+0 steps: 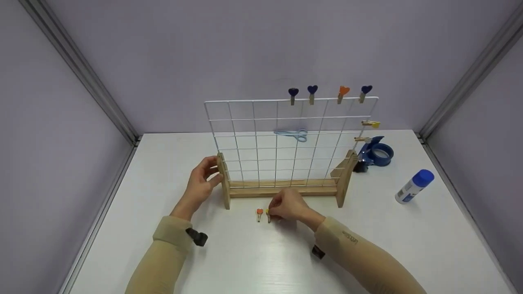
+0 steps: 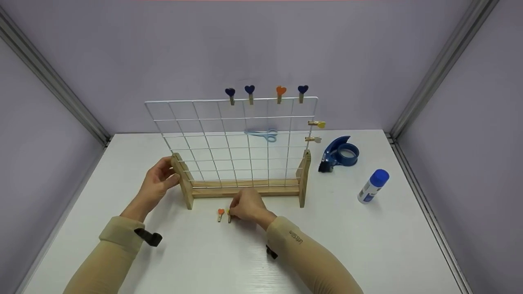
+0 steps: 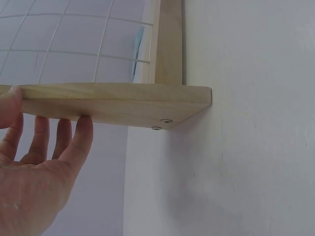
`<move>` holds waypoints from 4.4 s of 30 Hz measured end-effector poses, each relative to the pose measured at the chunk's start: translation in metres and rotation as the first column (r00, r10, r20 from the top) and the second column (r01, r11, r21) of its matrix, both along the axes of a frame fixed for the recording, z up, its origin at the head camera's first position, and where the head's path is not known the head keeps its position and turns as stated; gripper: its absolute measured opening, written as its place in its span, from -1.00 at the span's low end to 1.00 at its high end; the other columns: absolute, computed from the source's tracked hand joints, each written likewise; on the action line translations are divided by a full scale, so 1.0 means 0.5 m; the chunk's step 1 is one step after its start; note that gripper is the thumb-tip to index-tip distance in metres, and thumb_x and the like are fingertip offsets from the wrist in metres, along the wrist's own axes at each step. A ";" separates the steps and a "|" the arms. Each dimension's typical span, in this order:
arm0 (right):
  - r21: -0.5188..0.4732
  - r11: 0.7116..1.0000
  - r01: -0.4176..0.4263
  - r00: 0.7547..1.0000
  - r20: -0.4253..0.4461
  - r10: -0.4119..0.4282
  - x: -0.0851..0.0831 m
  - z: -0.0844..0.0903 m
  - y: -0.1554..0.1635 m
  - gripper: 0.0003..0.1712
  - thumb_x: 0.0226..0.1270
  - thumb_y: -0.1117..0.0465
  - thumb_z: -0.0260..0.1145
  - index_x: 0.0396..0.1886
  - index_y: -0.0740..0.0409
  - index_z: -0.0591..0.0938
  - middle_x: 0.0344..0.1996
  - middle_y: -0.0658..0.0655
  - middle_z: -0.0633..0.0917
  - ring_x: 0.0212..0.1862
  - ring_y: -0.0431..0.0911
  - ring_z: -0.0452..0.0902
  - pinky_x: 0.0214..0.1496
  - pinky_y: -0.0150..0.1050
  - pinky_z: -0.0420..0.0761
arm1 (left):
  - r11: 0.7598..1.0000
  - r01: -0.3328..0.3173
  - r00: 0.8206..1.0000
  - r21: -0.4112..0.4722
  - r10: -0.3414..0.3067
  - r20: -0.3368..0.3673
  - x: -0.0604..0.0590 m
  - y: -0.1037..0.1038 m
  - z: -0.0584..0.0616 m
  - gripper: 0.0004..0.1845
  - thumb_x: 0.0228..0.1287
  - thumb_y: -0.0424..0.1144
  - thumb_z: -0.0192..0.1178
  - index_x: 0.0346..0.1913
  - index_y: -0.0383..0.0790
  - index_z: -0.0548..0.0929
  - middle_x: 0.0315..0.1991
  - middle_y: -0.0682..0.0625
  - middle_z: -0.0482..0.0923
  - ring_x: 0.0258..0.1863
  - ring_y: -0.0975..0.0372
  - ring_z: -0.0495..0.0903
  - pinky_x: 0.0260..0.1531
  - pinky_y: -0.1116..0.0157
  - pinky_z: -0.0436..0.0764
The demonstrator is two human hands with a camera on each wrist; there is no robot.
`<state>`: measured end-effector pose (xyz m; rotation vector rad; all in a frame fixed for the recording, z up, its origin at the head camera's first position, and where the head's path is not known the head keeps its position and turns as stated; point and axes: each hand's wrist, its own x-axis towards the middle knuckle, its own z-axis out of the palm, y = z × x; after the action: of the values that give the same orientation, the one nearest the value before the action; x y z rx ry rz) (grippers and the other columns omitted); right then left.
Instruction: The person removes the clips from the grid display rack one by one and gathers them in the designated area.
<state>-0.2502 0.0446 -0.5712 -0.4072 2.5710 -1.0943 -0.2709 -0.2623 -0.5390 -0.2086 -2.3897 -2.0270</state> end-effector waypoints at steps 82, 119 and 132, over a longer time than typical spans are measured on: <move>0.031 0.997 -0.070 0.788 -0.611 0.074 -0.076 0.667 0.116 -0.82 0.47 0.22 0.55 -0.02 0.07 0.95 0.03 0.15 0.95 0.02 0.02 0.79 0.04 -0.34 0.65 | 1.000 0.000 1.000 -0.010 0.000 0.012 0.007 -0.010 0.000 -0.42 0.54 -0.59 0.25 0.54 -0.27 0.50 0.51 -0.30 0.52 0.56 -0.11 0.52 0.32 0.46 0.71; -0.108 0.994 -0.017 0.758 -0.650 -0.058 -0.088 0.632 0.093 -0.93 0.31 0.28 0.62 -0.36 0.03 0.96 -0.24 0.17 0.95 -0.12 0.00 0.81 0.30 -0.19 0.52 | 1.000 0.013 1.000 -0.002 -0.013 0.007 0.011 -0.008 0.004 -0.42 0.52 -0.59 0.27 0.53 -0.30 0.51 0.48 -0.26 0.52 0.53 -0.09 0.53 0.34 0.42 0.73; -0.148 0.988 -0.055 0.741 -0.669 -0.059 -0.084 0.630 0.095 -0.93 0.28 0.34 0.60 -0.34 0.11 0.95 -0.27 0.20 0.94 -0.22 -0.37 0.67 0.20 -0.32 0.53 | 1.000 0.007 1.000 -0.023 -0.007 0.010 0.014 -0.009 0.003 -0.43 0.54 -0.59 0.24 0.52 -0.25 0.53 0.48 -0.23 0.54 0.52 -0.05 0.55 0.37 0.43 0.70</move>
<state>-0.2920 0.0920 -0.2560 -1.0097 3.0924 -1.3465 -0.2638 -0.2666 -0.5374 -0.2083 -2.4222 -2.0095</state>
